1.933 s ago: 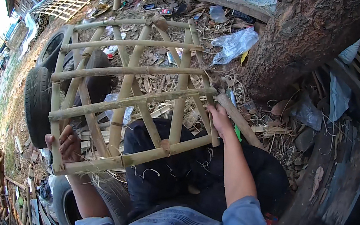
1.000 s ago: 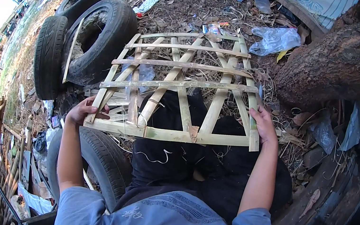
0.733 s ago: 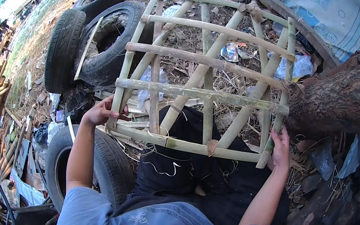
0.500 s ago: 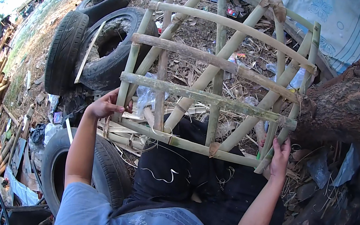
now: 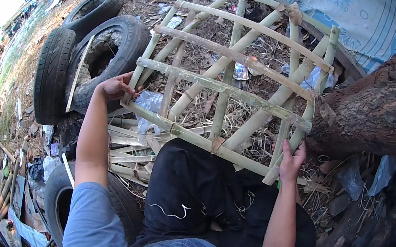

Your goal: The person weaves together flat bamboo strips by hand to form a grid, using a wooden mallet to tap the strips into place and a knife to trim edges.

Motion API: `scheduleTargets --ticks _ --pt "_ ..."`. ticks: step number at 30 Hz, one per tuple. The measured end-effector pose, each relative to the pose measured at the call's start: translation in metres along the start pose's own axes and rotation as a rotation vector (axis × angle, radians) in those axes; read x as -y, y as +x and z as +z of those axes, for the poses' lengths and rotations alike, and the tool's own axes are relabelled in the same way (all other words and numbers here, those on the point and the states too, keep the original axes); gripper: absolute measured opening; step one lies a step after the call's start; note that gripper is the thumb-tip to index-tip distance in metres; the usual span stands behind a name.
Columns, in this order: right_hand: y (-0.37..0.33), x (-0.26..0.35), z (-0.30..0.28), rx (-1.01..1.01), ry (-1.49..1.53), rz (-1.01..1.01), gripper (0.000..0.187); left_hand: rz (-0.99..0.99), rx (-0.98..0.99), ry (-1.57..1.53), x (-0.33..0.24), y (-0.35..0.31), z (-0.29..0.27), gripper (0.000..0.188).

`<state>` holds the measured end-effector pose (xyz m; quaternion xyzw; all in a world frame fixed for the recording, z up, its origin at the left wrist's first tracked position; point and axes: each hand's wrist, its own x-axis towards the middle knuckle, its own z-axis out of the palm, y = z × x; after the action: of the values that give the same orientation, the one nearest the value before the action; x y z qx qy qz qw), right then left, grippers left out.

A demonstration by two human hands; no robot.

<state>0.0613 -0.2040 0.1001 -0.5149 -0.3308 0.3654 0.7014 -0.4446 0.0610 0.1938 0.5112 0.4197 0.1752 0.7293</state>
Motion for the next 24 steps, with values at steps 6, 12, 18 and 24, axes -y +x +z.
scheduleTargets --ticks 6,12,18,24 --pt "0.018 -0.042 0.052 -0.089 -0.112 0.043 0.015 0.051 -0.866 0.449 -0.015 0.056 0.005 0.069" --pt "0.023 -0.072 0.047 -0.228 -0.213 0.239 0.017 0.576 -0.310 1.118 -0.016 0.079 0.271 0.068" --pt "0.018 -0.074 0.057 -0.069 -0.243 0.186 0.022 0.527 -0.217 1.427 0.063 0.182 0.333 0.081" --pt "0.011 -0.078 0.035 -0.039 -0.015 0.231 0.029 0.607 -0.127 1.419 0.064 0.185 0.337 0.024"
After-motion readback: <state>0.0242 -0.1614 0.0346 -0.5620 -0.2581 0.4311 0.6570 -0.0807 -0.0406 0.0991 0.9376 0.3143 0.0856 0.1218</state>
